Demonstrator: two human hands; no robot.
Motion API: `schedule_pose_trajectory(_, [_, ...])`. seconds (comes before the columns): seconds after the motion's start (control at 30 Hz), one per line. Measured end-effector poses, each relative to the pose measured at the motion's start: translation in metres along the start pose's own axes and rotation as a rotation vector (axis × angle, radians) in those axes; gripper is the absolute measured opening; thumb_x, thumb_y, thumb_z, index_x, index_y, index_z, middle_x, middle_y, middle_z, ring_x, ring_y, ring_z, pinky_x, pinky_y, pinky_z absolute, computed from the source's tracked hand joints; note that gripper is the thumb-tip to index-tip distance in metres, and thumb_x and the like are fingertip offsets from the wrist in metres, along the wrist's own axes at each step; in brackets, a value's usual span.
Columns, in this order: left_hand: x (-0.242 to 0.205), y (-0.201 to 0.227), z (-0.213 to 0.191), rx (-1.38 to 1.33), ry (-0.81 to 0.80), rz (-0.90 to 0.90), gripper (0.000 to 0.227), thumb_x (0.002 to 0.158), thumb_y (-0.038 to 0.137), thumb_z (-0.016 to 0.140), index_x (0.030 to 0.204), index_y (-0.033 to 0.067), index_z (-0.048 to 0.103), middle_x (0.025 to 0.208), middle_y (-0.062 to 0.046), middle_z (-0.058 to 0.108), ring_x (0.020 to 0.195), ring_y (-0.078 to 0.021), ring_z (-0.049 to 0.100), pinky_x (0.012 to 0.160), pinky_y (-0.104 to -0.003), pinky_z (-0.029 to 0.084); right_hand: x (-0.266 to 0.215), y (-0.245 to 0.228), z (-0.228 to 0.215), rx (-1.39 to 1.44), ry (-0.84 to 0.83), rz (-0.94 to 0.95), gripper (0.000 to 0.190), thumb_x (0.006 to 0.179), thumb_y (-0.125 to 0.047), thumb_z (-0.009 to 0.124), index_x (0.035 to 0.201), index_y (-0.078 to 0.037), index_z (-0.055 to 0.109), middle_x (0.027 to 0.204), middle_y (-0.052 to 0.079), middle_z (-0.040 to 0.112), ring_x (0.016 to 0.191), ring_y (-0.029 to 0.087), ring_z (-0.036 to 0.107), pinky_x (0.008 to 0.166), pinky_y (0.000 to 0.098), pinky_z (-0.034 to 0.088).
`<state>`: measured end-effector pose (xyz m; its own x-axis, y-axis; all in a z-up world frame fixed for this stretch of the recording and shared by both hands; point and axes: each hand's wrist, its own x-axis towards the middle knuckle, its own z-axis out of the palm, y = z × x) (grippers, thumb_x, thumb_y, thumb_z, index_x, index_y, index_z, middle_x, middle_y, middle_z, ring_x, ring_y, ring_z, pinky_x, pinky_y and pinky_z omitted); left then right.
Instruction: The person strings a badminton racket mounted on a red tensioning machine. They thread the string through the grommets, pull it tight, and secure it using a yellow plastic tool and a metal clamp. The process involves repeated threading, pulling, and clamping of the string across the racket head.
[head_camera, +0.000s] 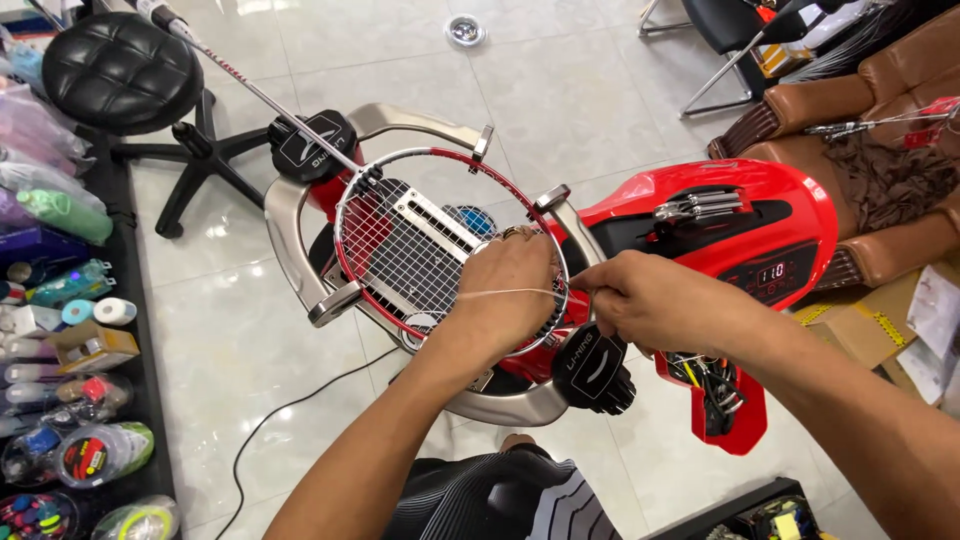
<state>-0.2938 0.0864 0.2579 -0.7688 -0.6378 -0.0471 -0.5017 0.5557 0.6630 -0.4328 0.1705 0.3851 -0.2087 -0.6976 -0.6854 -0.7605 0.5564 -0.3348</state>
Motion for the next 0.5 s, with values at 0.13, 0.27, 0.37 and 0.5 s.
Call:
schedule_pose_trajectory(0.13, [-0.0068, 0.0064, -0.003, -0.024, 0.009, 0.01, 0.023, 0.102, 0.014, 0.066, 0.112, -0.0028, 0.077, 0.103, -0.029, 0.075, 0.098, -0.0571, 0.08, 0.082, -0.068, 0.065, 0.0006, 0.0017, 0.0026, 0.015, -0.006, 0.016, 0.04, 0.098, -0.012, 0.051, 0.114, 0.001, 0.084, 0.077, 0.016, 0.079, 0.05, 0.021, 0.073, 0.05, 0.0354, 0.062])
schedule_pose_trajectory(0.27, [-0.0067, 0.0069, -0.0033, -0.033, 0.009, 0.01, 0.023, 0.103, 0.014, 0.066, 0.112, -0.0038, 0.077, 0.103, -0.029, 0.075, 0.097, -0.0563, 0.081, 0.082, -0.068, 0.065, 0.0027, 0.0038, 0.0062, 0.082, 0.01, 0.03, 0.045, 0.099, -0.01, 0.049, 0.128, 0.005, 0.081, 0.08, 0.017, 0.079, 0.051, 0.022, 0.072, 0.05, 0.0358, 0.062])
schedule_pose_trajectory(0.37, [-0.0069, 0.0061, -0.0011, -0.032, 0.021, 0.028, 0.022, 0.104, 0.013, 0.065, 0.111, -0.0042, 0.077, 0.104, -0.029, 0.074, 0.097, -0.0567, 0.08, 0.081, -0.069, 0.065, 0.0053, 0.0041, 0.0071, 0.059, 0.024, 0.029, 0.039, 0.098, -0.012, 0.051, 0.112, 0.003, 0.084, 0.071, 0.015, 0.076, 0.047, 0.021, 0.072, 0.047, 0.0344, 0.06])
schedule_pose_trajectory(0.5, [-0.0074, 0.0041, -0.0008, -0.038, 0.034, 0.041, 0.022, 0.103, 0.012, 0.067, 0.111, -0.0057, 0.077, 0.103, -0.029, 0.074, 0.096, -0.058, 0.08, 0.08, -0.07, 0.065, 0.003, 0.0017, 0.0073, 0.09, 0.029, 0.045, 0.038, 0.097, -0.012, 0.052, 0.109, 0.001, 0.085, 0.067, 0.013, 0.072, 0.046, 0.021, 0.071, 0.048, 0.0342, 0.059])
